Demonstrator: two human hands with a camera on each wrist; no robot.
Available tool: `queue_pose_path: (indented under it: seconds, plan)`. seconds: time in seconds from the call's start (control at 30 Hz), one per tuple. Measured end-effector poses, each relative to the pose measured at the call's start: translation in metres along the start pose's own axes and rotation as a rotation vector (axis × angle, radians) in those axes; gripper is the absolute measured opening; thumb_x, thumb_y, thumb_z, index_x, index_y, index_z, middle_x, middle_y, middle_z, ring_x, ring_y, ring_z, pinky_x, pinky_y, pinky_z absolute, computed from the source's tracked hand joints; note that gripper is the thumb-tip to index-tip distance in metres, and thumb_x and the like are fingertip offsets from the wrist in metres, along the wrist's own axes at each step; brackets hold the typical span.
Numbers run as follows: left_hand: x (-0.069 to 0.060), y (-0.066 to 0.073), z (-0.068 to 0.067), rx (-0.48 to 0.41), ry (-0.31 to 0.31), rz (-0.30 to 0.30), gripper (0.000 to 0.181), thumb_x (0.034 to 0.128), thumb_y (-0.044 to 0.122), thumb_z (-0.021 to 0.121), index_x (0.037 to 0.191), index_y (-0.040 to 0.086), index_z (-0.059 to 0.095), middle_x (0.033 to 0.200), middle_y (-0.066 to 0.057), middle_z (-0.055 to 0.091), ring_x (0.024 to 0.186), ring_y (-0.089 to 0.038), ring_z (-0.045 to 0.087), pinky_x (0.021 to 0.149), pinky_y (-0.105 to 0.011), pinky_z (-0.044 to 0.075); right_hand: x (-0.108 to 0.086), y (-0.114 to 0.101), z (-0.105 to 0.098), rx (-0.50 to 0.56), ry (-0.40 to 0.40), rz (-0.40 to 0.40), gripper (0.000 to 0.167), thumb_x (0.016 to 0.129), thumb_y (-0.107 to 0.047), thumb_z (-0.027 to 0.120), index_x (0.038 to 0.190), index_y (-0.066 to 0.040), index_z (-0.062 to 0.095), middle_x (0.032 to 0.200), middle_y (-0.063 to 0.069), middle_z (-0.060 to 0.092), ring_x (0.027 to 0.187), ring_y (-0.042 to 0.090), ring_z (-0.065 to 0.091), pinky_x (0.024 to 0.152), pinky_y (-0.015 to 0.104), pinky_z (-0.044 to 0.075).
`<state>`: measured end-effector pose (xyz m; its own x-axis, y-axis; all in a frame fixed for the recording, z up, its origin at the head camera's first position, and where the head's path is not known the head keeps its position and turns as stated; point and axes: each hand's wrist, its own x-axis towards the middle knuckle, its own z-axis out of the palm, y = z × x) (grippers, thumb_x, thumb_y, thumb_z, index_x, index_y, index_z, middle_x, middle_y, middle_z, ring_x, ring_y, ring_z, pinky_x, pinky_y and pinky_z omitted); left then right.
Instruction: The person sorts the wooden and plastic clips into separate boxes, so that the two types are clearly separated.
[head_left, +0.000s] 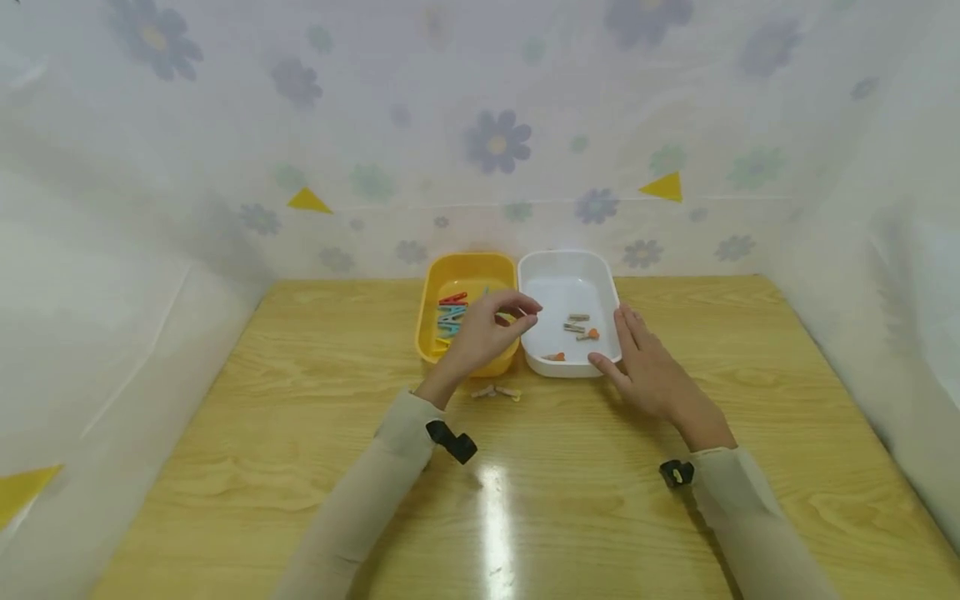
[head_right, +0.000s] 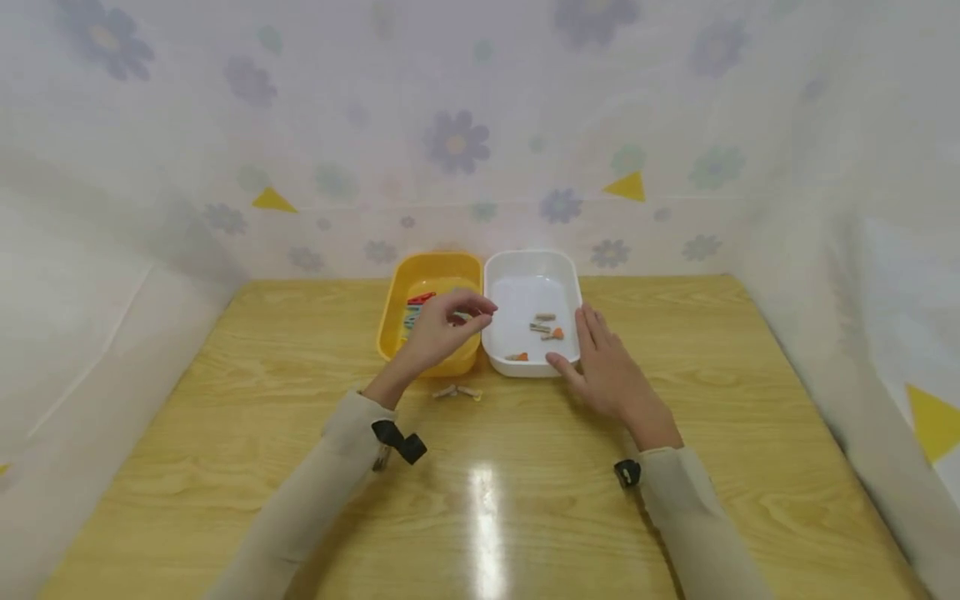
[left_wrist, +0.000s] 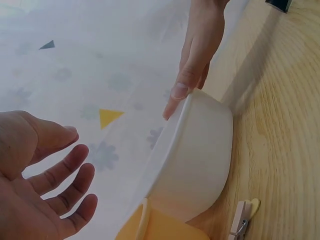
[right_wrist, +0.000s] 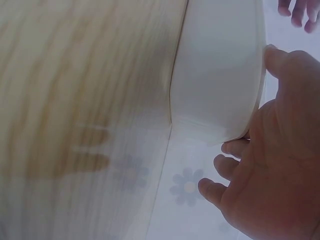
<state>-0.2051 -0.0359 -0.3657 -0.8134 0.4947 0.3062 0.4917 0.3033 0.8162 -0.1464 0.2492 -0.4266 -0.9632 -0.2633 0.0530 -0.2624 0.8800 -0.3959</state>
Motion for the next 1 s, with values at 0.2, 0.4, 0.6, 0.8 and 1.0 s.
queue_pose_path:
  seconds: [0.2, 0.4, 0.6, 0.8, 1.0]
  plan:
    - [-0.02, 0.005, -0.01, -0.013, 0.015, 0.04, 0.013, 0.1003, 0.013, 0.068, 0.111, 0.009, 0.074, 0.107, -0.002, 0.072, 0.094, -0.015, 0.065, 0.083, -0.038, 0.057, -0.001, 0.001, -0.001, 0.005, 0.0, -0.001, 0.093, 0.107, -0.059, 0.037, 0.161, 0.003, -0.006, 0.169, 0.024, -0.005, 0.155, 0.042, -0.002, 0.12, 0.063, 0.014]
    - [-0.044, 0.007, -0.022, 0.004, 0.013, 0.034, 0.015, 0.0994, 0.013, 0.07, 0.112, 0.007, 0.075, 0.11, -0.002, 0.074, 0.097, -0.015, 0.066, 0.084, -0.039, 0.057, -0.002, -0.001, 0.0, -0.009, -0.003, -0.003, 0.093, 0.107, -0.059, 0.037, 0.161, 0.004, -0.005, 0.169, 0.024, -0.005, 0.156, 0.04, -0.005, 0.12, 0.064, 0.013]
    - [-0.067, 0.006, -0.029, -0.026, 0.018, 0.002, 0.015, 0.0997, 0.014, 0.07, 0.113, 0.011, 0.075, 0.112, -0.007, 0.073, 0.1, -0.015, 0.066, 0.086, -0.044, 0.055, -0.006, -0.005, -0.003, -0.057, -0.007, 0.009, 0.093, 0.107, -0.06, 0.035, 0.161, 0.004, -0.006, 0.169, 0.024, -0.005, 0.156, 0.04, -0.006, 0.119, 0.067, 0.011]
    - [-0.088, 0.005, -0.036, 0.0, 0.021, 0.006, 0.014, 0.0986, 0.01, 0.071, 0.111, 0.005, 0.075, 0.108, -0.007, 0.074, 0.099, -0.017, 0.067, 0.085, -0.045, 0.056, -0.009, -0.004, -0.004, -0.055, -0.011, 0.012, 0.093, 0.107, -0.06, 0.035, 0.161, 0.004, -0.006, 0.169, 0.024, -0.006, 0.155, 0.042, -0.005, 0.119, 0.068, 0.012]
    - [-0.111, 0.002, -0.046, 0.033, 0.019, -0.023, 0.013, 0.0979, 0.01, 0.072, 0.111, 0.009, 0.076, 0.108, -0.009, 0.074, 0.099, -0.019, 0.067, 0.087, -0.049, 0.056, -0.01, -0.004, -0.005, -0.041, -0.01, 0.011, 0.093, 0.107, -0.06, 0.035, 0.161, 0.004, -0.005, 0.169, 0.025, -0.005, 0.155, 0.042, -0.004, 0.118, 0.068, 0.013]
